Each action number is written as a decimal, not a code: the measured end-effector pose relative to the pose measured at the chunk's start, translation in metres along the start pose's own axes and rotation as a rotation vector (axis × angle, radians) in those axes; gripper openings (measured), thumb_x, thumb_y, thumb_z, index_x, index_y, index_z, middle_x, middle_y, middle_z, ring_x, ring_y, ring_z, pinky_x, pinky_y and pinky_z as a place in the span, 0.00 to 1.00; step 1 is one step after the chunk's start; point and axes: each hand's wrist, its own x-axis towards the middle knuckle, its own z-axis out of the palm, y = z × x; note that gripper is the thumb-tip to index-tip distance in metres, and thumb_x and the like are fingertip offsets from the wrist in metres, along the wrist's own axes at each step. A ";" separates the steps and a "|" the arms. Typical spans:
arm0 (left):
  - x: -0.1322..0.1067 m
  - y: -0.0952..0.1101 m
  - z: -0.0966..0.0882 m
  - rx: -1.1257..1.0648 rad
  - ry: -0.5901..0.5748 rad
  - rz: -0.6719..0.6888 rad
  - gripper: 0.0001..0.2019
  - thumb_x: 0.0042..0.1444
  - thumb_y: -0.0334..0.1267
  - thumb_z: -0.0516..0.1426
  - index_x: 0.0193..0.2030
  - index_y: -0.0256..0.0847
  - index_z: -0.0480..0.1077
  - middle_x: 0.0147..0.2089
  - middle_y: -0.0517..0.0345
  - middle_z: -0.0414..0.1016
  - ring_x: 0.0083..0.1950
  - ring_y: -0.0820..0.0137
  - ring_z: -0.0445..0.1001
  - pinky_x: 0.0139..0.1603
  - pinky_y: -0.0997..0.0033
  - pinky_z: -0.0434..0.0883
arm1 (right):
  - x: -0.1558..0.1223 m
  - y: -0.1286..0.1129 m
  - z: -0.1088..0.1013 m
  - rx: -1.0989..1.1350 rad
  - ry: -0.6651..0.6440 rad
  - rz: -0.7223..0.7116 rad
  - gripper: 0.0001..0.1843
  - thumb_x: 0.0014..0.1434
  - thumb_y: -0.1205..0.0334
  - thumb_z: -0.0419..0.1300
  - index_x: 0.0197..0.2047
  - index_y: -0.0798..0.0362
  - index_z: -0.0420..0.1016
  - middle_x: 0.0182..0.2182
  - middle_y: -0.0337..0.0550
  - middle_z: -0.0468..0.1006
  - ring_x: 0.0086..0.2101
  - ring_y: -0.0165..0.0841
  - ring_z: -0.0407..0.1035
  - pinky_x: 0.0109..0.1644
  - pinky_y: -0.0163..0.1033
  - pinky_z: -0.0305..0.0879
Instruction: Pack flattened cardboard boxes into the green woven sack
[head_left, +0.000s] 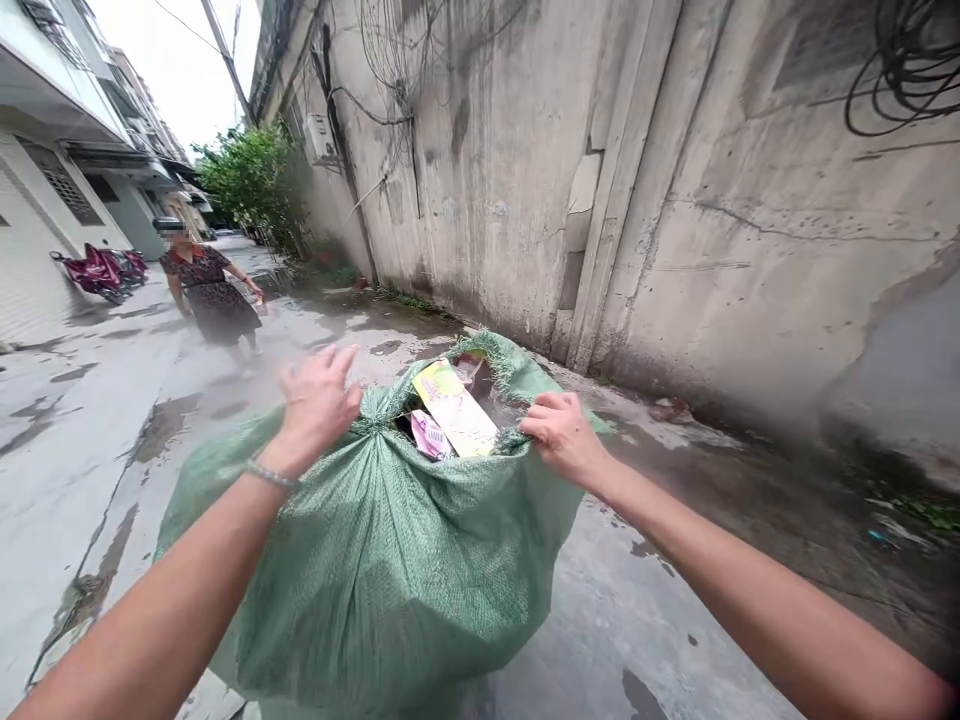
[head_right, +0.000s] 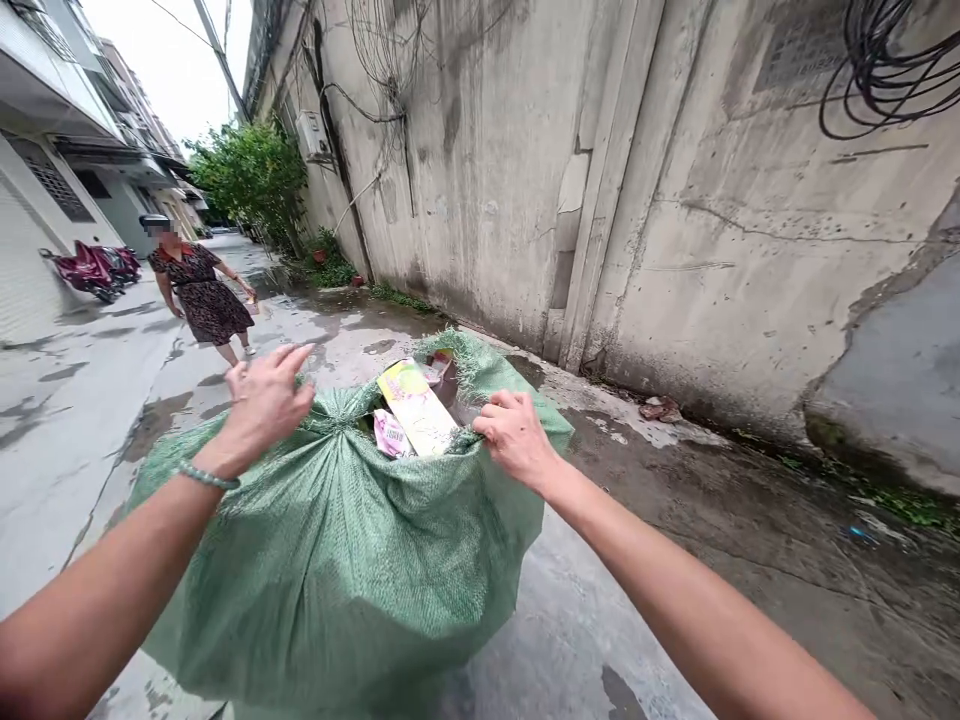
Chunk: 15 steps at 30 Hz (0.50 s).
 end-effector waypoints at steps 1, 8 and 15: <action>0.001 0.021 0.005 -0.069 -0.057 0.168 0.27 0.69 0.42 0.48 0.73 0.40 0.58 0.74 0.41 0.59 0.73 0.53 0.58 0.71 0.45 0.54 | 0.002 -0.005 0.012 0.006 0.016 -0.014 0.14 0.57 0.80 0.55 0.26 0.53 0.70 0.27 0.40 0.74 0.40 0.36 0.63 0.44 0.42 0.48; -0.007 0.091 0.110 -0.135 -0.658 0.728 0.36 0.63 0.50 0.59 0.75 0.40 0.57 0.76 0.37 0.52 0.77 0.52 0.53 0.75 0.53 0.53 | 0.002 -0.049 0.054 0.120 0.257 -0.089 0.18 0.68 0.76 0.48 0.29 0.54 0.71 0.27 0.41 0.70 0.31 0.33 0.58 0.37 0.39 0.50; 0.007 0.070 0.182 -0.035 -0.937 0.503 0.41 0.56 0.59 0.62 0.73 0.41 0.62 0.76 0.37 0.54 0.72 0.41 0.61 0.69 0.49 0.63 | -0.005 -0.101 0.046 0.304 0.335 -0.109 0.27 0.74 0.70 0.39 0.25 0.54 0.65 0.24 0.39 0.65 0.27 0.32 0.52 0.34 0.40 0.48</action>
